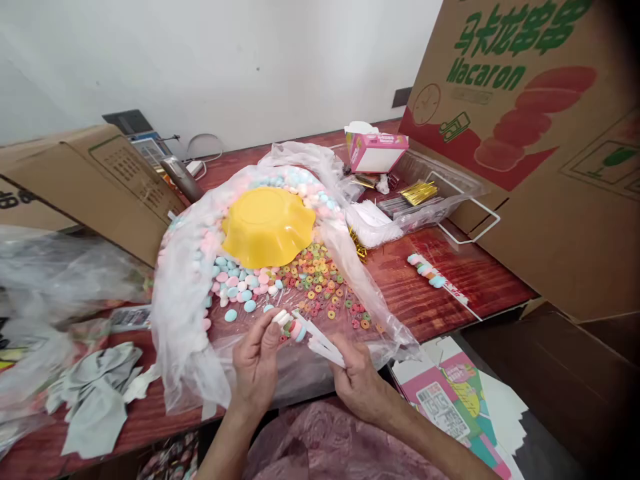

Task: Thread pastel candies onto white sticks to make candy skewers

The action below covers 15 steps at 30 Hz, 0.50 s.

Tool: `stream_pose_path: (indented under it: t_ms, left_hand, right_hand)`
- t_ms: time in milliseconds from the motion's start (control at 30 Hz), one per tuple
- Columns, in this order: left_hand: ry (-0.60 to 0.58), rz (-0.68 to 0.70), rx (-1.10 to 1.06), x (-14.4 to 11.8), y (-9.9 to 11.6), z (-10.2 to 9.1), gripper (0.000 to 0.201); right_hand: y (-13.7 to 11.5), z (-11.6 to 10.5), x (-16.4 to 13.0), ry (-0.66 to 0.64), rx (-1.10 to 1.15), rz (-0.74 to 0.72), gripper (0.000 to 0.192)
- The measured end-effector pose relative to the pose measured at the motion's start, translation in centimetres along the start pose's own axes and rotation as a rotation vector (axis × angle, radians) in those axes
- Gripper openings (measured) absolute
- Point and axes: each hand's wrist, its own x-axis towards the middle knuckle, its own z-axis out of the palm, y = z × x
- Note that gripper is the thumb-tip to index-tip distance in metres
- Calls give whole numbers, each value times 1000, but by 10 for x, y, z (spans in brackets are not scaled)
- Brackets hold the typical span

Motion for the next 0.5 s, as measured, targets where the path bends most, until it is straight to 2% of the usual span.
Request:
stream_pose_path:
  t_ms: [100,233,300,400,500]
  left_hand:
    - [-48,57,42,11,8,5,31]
    - [-17,122,66,10,5,24,31]
    - [1,203,82,7,1,34,27]
    - [-37,316,92,6,1,43,25]
    - [-89,283,12,9,7,42,28]
  right_hand:
    - [2,-8,0,17,-23,11,26]
    - [5,-14,-1,73,34,-15,28]
    - [6,-15,-2,96,66,-20,26]
    - [6,-16,-1,127,37,-31,23]
    - [8,-26,-4,150,-50,-39,24]
